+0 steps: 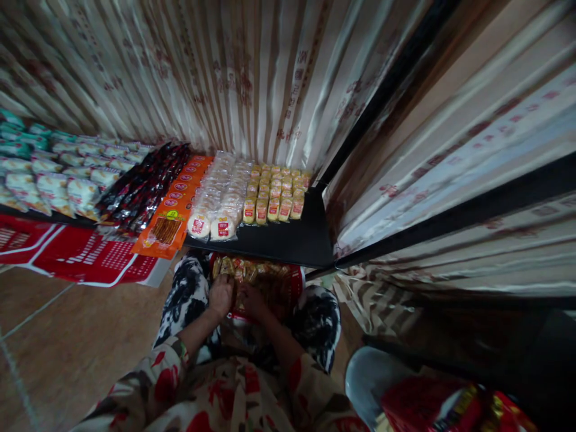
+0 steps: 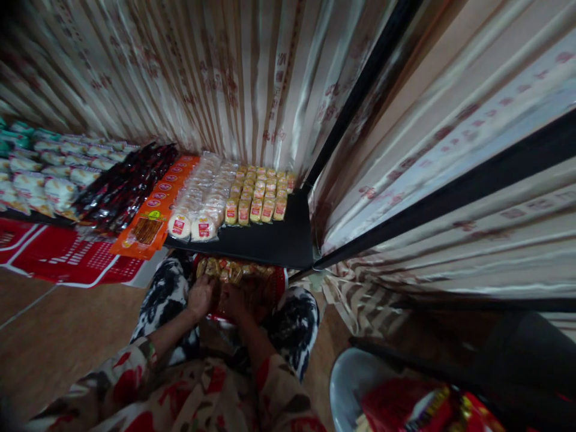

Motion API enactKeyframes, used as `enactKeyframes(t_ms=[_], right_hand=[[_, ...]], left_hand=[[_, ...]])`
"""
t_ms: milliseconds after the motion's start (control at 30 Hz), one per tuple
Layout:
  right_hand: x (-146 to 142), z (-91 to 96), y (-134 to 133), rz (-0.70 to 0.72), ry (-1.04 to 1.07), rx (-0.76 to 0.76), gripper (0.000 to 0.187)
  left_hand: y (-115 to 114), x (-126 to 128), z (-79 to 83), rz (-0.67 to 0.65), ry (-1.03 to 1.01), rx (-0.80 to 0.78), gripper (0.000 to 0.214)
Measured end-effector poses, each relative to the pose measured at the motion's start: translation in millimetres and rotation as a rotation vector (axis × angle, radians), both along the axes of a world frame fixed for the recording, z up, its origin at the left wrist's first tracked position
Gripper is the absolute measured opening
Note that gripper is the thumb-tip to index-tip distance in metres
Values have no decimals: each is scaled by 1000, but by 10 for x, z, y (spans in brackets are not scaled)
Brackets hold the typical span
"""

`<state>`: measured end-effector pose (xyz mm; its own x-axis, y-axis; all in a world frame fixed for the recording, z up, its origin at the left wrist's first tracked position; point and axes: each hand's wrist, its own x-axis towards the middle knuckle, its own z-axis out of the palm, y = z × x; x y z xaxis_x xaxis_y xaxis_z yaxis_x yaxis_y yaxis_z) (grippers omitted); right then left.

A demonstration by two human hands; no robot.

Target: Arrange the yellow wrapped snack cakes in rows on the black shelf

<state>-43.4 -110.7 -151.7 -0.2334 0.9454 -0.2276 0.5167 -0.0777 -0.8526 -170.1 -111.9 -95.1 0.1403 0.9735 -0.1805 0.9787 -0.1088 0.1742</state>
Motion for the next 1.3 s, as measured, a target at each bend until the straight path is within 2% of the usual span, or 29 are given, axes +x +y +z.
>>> enactKeyframes(t_ms=[133,233,300,400,500,667,900,1033,1300], right_hand=[[-3,139,46,-47,162,40,43],[22,275,76,-53,317,51,41],[57,363,85,-111,354,35,37],[125,490,85,-216,419,22,35],[193,627,80,-258,540,8,35],[305,890,104,-308,664,39,34],[448,1196,258,-417,641,180,38],[482,1217,316,-461,632,192,46],[558,1208,429,-443,478,193,31]], left_hand=[[52,53,183,29,-192,89,25],[129,94,309,119,-367,101,24],[188,106,371,158,-479,96,23],[259,112,424,189,-641,86,19],[284,136,446,185,-785,100,17],[229,245,537,251,-874,124,27],[183,418,757,247,-1050,-71,22],[261,486,806,297,-1116,-48,22],[511,613,761,307,-1049,-7,21]])
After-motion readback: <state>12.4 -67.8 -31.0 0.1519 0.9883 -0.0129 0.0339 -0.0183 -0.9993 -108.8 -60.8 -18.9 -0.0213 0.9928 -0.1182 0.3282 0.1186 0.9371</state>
